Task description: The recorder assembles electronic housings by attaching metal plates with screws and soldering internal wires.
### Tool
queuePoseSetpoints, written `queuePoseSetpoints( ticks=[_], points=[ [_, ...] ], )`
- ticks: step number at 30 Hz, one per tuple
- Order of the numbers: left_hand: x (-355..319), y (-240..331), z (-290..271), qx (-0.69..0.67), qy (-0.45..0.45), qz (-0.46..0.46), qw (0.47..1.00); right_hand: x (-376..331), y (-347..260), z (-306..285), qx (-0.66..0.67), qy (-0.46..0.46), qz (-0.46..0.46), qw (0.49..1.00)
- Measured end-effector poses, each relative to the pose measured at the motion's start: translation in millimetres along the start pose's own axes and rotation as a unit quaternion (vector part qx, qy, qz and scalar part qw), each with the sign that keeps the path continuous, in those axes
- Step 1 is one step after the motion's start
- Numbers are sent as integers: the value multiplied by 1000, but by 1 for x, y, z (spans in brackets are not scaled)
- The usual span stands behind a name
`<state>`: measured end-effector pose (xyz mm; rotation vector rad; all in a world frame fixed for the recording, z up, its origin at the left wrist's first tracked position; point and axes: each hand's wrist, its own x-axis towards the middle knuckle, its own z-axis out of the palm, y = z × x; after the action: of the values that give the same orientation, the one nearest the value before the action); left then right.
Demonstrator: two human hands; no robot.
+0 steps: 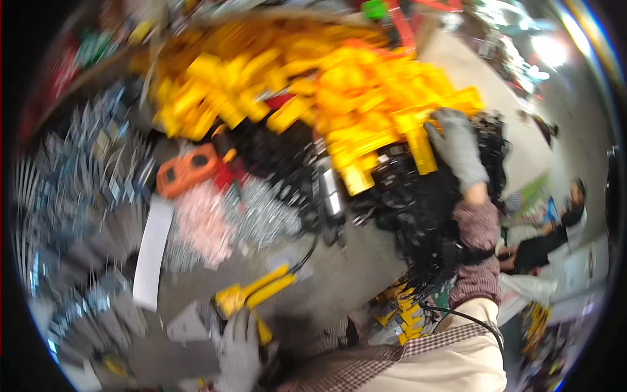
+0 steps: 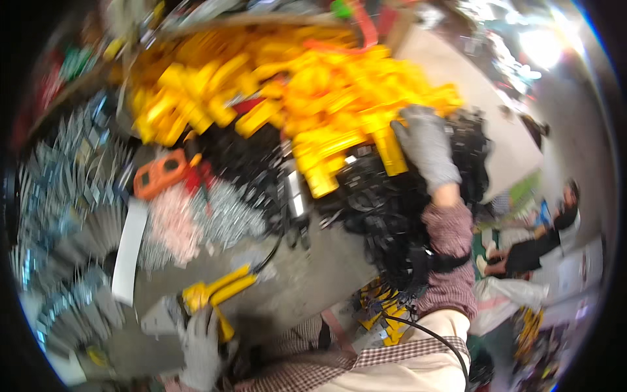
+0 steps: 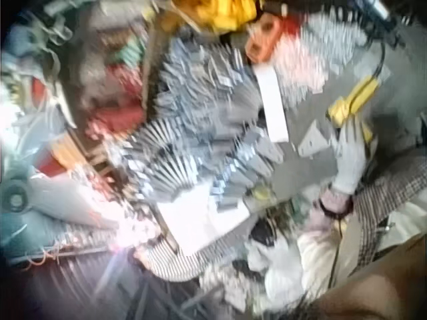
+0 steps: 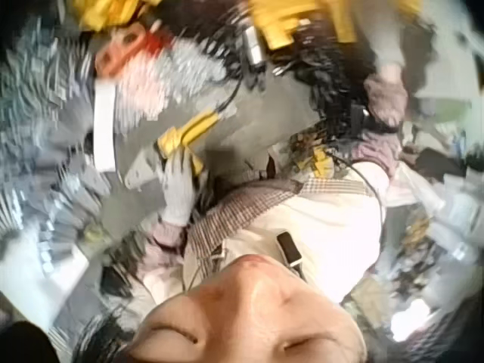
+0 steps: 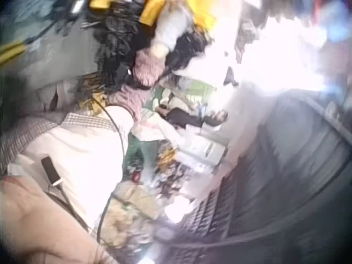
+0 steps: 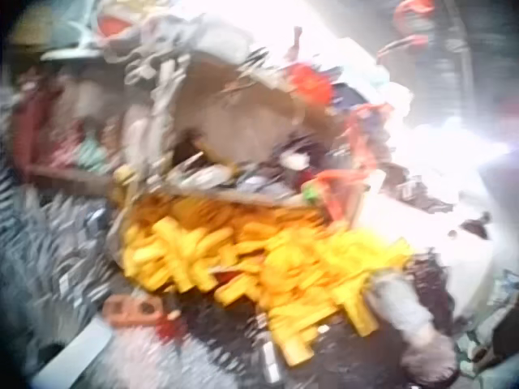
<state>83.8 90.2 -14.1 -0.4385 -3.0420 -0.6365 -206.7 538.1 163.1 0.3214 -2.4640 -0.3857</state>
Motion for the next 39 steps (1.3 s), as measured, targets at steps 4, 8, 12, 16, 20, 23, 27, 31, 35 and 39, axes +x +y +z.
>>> queuePoseSetpoints(
  ticks=[4, 8, 12, 16, 20, 23, 27, 31, 35, 39],
  points=[
    [8, 11, -2, 63, -26, 21, 997, -39, -17, 34, -17, -81, 122, 989],
    [1, 0, 7, 92, 5, 35, 995, -22, -34, 51, -4, -126, 97, 987],
    [-1, -1, 6, 75, 10, 37, 996, -27, -39, 22, 55, 4, 63, 996],
    [4, 2, 13, 75, 17, 39, 996, -66, -52, -19, 244, -24, 65, 967],
    [6, -1, 9, 84, 16, 50, 995, -86, -42, -30, 354, 1, 202, 913],
    [5, 0, 6, 72, 12, 53, 996, -102, -58, -49, 599, 98, 253, 753],
    [5, -1, 4, 56, 25, 62, 996, -112, -116, -55, 963, 62, 118, 234],
    [10, -4, 2, 51, 20, 54, 997, -124, -271, -50, 858, -72, 218, 460],
    [13, 1, 4, 41, 25, 50, 998, -135, -296, -38, 759, -94, 199, 612],
    [8, -5, 6, 21, 36, 68, 997, -129, -310, -57, 600, -164, 69, 780]
  ],
)
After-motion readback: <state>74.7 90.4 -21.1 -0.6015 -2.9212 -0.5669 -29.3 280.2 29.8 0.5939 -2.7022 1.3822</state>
